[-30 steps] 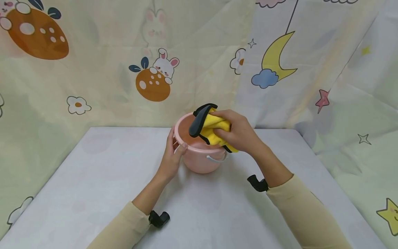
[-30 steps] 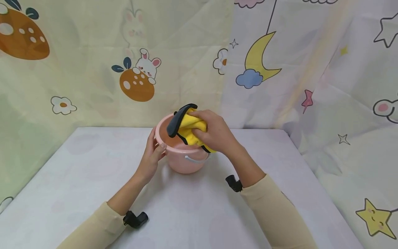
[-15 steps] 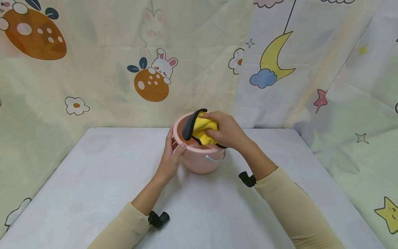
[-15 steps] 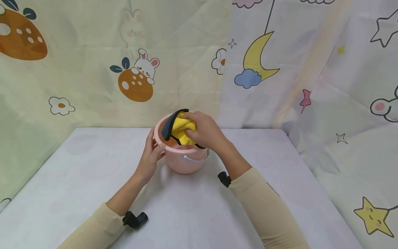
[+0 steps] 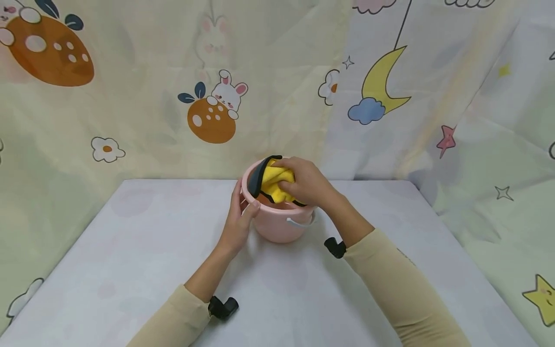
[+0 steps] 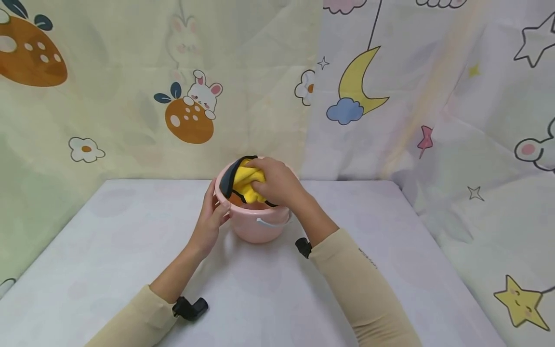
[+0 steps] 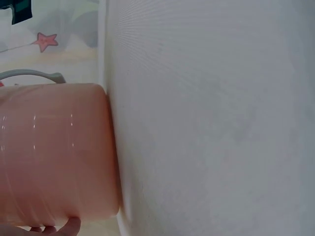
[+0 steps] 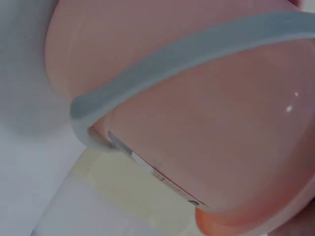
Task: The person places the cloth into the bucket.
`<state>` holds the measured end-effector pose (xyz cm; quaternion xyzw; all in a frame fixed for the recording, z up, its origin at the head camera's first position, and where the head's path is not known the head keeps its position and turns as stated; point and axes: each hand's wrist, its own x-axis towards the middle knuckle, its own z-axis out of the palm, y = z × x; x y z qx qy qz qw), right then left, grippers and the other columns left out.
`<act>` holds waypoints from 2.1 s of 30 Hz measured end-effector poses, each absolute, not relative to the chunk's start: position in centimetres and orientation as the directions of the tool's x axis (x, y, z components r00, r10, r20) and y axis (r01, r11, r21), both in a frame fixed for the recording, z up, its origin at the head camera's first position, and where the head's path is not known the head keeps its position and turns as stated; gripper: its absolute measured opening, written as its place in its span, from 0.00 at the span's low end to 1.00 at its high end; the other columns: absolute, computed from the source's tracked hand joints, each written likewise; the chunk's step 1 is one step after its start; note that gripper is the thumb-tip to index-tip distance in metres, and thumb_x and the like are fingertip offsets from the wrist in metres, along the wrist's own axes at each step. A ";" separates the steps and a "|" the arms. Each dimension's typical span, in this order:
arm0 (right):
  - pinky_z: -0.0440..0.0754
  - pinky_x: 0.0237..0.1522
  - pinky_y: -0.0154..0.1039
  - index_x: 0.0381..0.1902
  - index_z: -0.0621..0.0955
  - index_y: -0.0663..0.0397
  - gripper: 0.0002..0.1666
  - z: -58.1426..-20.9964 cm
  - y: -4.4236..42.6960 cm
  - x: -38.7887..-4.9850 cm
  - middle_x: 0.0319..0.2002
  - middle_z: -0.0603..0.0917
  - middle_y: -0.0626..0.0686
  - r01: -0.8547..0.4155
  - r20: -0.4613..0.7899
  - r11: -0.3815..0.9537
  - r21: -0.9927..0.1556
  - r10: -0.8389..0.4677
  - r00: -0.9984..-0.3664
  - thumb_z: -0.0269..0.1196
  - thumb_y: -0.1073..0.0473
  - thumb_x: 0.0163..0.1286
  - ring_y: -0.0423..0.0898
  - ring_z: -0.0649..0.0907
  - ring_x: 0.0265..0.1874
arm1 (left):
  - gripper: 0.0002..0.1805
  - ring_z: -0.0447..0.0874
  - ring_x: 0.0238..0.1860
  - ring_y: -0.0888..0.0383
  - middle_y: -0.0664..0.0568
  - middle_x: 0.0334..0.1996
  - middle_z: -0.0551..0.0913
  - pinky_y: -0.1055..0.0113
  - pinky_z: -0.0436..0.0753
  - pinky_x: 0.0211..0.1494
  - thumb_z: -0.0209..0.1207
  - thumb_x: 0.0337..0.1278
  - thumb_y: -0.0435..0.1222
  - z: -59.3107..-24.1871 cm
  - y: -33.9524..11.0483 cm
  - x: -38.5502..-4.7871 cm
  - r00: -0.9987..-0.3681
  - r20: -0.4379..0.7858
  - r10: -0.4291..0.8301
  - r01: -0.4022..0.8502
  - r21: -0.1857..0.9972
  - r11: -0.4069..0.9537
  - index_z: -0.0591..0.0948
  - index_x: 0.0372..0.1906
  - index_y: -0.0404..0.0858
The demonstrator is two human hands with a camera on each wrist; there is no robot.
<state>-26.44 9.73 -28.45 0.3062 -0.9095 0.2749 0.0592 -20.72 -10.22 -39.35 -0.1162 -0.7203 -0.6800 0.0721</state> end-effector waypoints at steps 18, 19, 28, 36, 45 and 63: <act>0.74 0.67 0.48 0.61 0.82 0.55 0.25 -29.7 9.0 -27.2 0.59 0.84 0.53 -0.600 0.248 0.725 -0.339 -0.546 -0.800 0.67 0.59 0.66 0.51 0.80 0.56 | 0.42 0.60 0.77 0.48 0.55 0.80 0.53 0.48 0.70 0.74 0.50 0.73 0.48 -39.2 -10.0 -20.5 -0.962 0.267 0.054 0.269 0.963 0.035 0.43 0.84 0.58; 0.74 0.68 0.48 0.61 0.82 0.55 0.25 -29.7 9.0 -27.2 0.59 0.84 0.53 -0.599 0.244 0.728 -0.333 -0.547 -0.800 0.67 0.59 0.66 0.52 0.80 0.58 | 0.42 0.60 0.77 0.48 0.54 0.81 0.53 0.47 0.69 0.74 0.50 0.73 0.48 -39.2 -10.0 -20.5 -0.963 0.266 0.053 0.268 0.963 0.035 0.43 0.84 0.58; 0.72 0.69 0.48 0.60 0.83 0.53 0.23 -30.1 8.9 -27.3 0.58 0.84 0.52 -0.596 0.226 0.758 -0.263 -0.553 -0.802 0.67 0.58 0.66 0.51 0.80 0.58 | 0.42 0.60 0.77 0.49 0.53 0.81 0.52 0.48 0.68 0.76 0.50 0.74 0.48 -39.2 -9.8 -20.5 -0.966 0.253 0.052 0.255 0.966 0.043 0.42 0.84 0.57; 0.73 0.69 0.47 0.59 0.84 0.53 0.24 -29.9 8.7 -27.3 0.56 0.86 0.51 -0.587 0.185 0.778 -0.222 -0.558 -0.809 0.69 0.57 0.66 0.50 0.81 0.58 | 0.43 0.59 0.78 0.50 0.54 0.81 0.51 0.49 0.68 0.76 0.50 0.74 0.47 -39.0 -9.8 -20.4 -0.969 0.243 0.045 0.245 0.968 0.050 0.41 0.84 0.55; 0.73 0.67 0.47 0.56 0.86 0.52 0.22 -29.9 8.4 -27.4 0.53 0.87 0.50 -0.590 0.153 0.786 -0.187 -0.570 -0.808 0.70 0.55 0.65 0.50 0.81 0.54 | 0.43 0.62 0.76 0.52 0.56 0.81 0.52 0.52 0.70 0.75 0.50 0.73 0.47 -39.0 -9.8 -20.4 -0.973 0.229 0.034 0.230 0.971 0.058 0.41 0.84 0.57; 0.77 0.58 0.44 0.54 0.87 0.53 0.19 -30.0 8.5 -27.4 0.49 0.88 0.49 -0.573 0.139 0.784 -0.239 -0.556 -0.819 0.70 0.57 0.64 0.47 0.81 0.46 | 0.44 0.64 0.74 0.52 0.54 0.80 0.54 0.51 0.71 0.74 0.51 0.72 0.46 -39.1 -9.8 -20.5 -0.969 0.244 0.044 0.246 0.968 0.045 0.41 0.83 0.58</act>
